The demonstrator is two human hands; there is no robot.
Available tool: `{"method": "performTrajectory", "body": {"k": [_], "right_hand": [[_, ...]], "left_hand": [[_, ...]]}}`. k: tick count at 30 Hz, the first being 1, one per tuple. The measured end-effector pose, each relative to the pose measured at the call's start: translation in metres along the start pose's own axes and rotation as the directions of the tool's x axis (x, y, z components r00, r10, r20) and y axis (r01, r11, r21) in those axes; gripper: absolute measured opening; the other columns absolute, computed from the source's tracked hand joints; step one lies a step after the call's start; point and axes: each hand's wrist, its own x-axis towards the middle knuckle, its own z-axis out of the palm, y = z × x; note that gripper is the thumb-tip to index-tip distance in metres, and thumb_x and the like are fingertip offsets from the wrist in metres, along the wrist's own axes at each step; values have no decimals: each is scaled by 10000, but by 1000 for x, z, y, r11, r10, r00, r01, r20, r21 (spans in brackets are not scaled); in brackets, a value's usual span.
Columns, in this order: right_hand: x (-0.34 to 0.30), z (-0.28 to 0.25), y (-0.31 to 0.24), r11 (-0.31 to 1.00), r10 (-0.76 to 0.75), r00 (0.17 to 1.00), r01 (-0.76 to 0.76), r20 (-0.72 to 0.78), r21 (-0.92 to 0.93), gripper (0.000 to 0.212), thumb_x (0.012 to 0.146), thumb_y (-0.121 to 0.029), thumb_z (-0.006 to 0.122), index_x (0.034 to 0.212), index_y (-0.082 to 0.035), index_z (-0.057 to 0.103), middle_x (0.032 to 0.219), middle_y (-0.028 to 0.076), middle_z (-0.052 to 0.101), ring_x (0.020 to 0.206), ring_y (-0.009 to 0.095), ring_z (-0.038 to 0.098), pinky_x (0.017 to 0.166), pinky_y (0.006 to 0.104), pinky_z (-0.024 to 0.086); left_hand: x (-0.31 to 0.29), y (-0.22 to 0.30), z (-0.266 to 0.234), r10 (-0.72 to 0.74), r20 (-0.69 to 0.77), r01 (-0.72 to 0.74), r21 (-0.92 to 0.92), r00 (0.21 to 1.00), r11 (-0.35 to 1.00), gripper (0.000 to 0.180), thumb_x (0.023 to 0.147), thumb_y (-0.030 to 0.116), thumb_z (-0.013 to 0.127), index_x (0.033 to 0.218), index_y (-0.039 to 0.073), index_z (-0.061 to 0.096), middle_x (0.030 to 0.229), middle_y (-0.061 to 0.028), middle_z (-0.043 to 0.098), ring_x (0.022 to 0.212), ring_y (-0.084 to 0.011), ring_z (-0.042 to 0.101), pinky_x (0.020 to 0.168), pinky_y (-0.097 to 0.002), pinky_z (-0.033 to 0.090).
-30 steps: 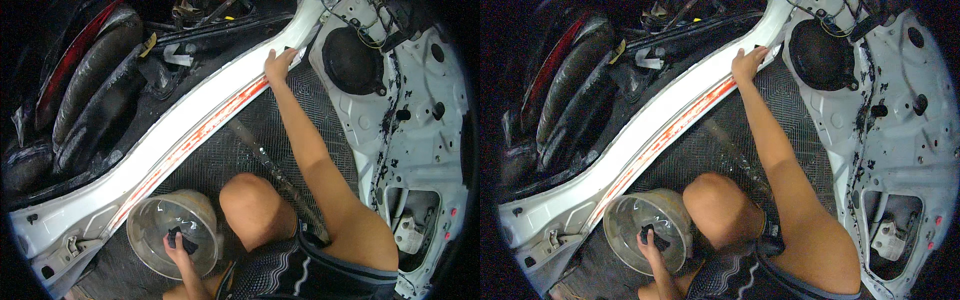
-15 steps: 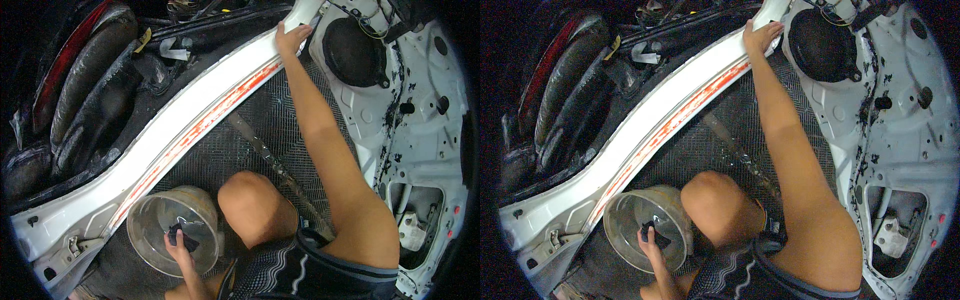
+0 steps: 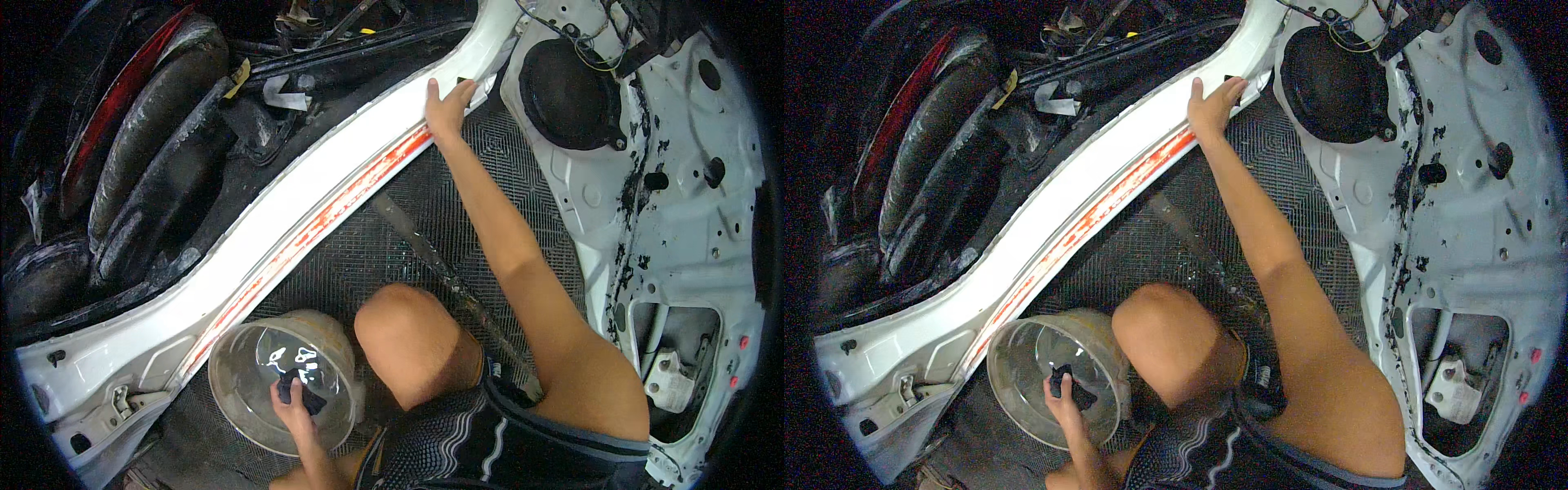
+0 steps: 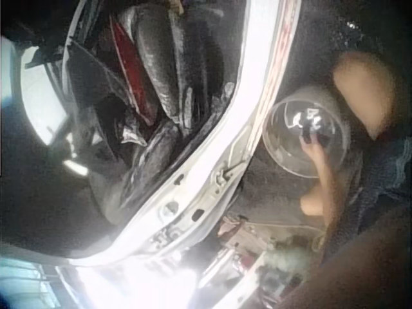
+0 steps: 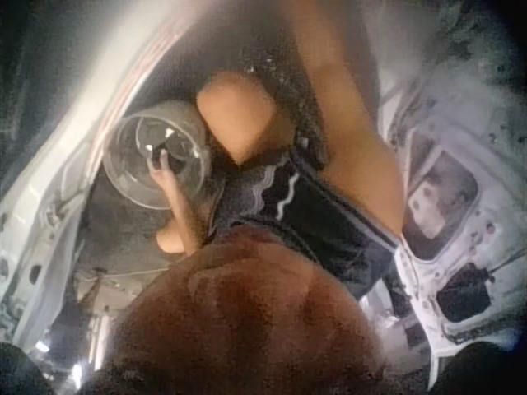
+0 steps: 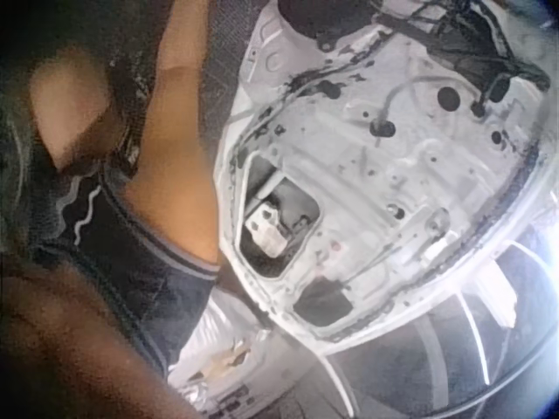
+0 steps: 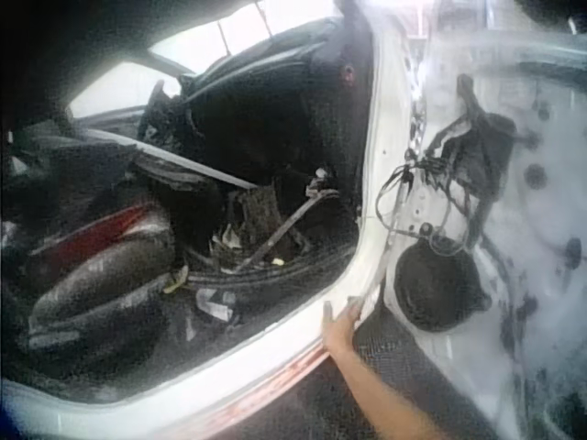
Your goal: The person cleans the inner frame of a white car door using a dark sponge and water from a clear plastic bucket. They repeatedly dip the sponge into the bucket and wipe the door frame, focusing on the lower edge and inner surfaces.
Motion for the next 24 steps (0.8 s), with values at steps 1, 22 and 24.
{"method": "performTrajectory", "body": {"k": [1,22,24], "right_hand": [[10,-3,-4,999,-38,999,38,-23,-7,1046,981,-458,601,1512,250,44,1610,454,5,1548,526,-14,1286,513,27],[-63,-39,-48,806,-433,776,561,460,-188,691,979,-347,593,1488,87,419,1562,267,417,1483,397,360,1240,553,232],[-142,-46,-72,718,-614,596,694,518,53,682,923,-301,653,1462,67,454,1545,253,443,1462,389,395,1219,544,284]], "left_hand": [[2,-4,-2,2,-4,-2,13,1000,1000,287,937,118,742,1163,11,600,955,-32,621,821,-119,582,740,-269,489],[0,-4,-1,29,111,-45,141,993,989,434,898,114,781,1262,9,570,1085,-62,641,955,-147,613,856,-286,499],[-2,-19,-2,-31,157,11,130,987,992,524,881,97,794,1329,8,537,1157,-81,622,1029,-176,603,926,-304,487]]}}
